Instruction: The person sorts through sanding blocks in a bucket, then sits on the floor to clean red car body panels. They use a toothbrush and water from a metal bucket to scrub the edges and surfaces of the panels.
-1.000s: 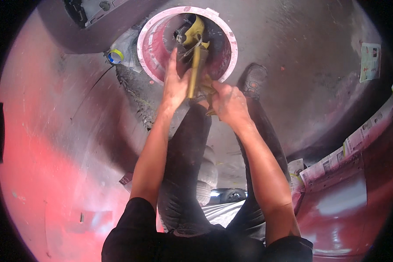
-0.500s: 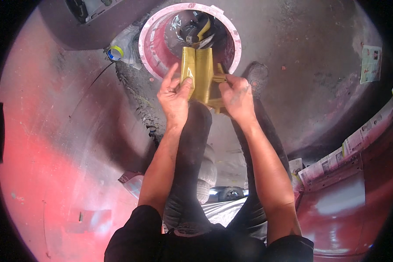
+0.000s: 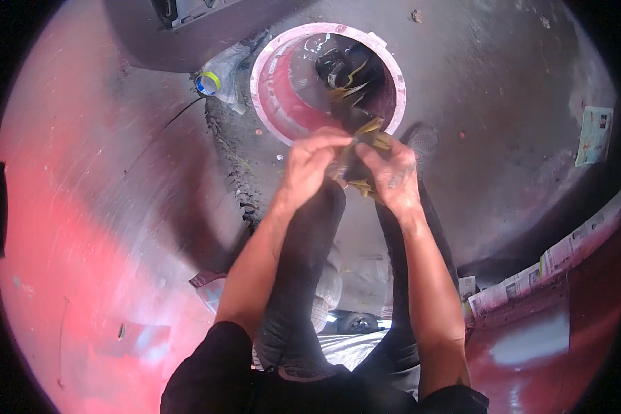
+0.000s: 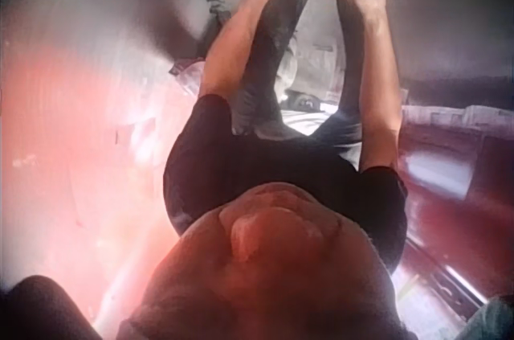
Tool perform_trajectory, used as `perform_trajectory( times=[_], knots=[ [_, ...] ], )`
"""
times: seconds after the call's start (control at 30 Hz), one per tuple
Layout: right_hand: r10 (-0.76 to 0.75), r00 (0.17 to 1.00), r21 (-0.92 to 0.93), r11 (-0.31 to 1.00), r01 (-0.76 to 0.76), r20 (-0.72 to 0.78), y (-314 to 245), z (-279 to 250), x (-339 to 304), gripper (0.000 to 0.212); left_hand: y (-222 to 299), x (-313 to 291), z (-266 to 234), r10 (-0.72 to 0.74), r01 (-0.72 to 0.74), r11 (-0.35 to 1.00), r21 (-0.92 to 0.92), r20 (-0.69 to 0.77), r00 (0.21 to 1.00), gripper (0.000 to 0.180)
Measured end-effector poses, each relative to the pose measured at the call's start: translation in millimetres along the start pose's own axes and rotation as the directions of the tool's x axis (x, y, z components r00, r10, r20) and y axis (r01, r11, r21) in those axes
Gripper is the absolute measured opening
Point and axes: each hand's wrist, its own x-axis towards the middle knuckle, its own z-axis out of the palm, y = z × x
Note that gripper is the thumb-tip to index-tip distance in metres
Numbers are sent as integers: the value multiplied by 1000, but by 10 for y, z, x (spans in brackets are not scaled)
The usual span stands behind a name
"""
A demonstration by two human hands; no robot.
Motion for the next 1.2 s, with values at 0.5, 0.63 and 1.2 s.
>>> perform_trajectory(
  times=[0.5,0.63,1.2],
  knots=[
    [14,993,109,994,-1,-113,11,-59,-61,27,-1364,1686,-275,36,269,717,643,-420,907,78],
    [2,996,-20,1000,-4,-93,-53,-54,-64,31,-1397,1482,-295,-75,333,858,391,-547,834,60],
    [-60,984,-28,998,56,-167,49,-148,-71,30,-967,1608,-295,210,257,647,718,-492,845,46]
  ],
)
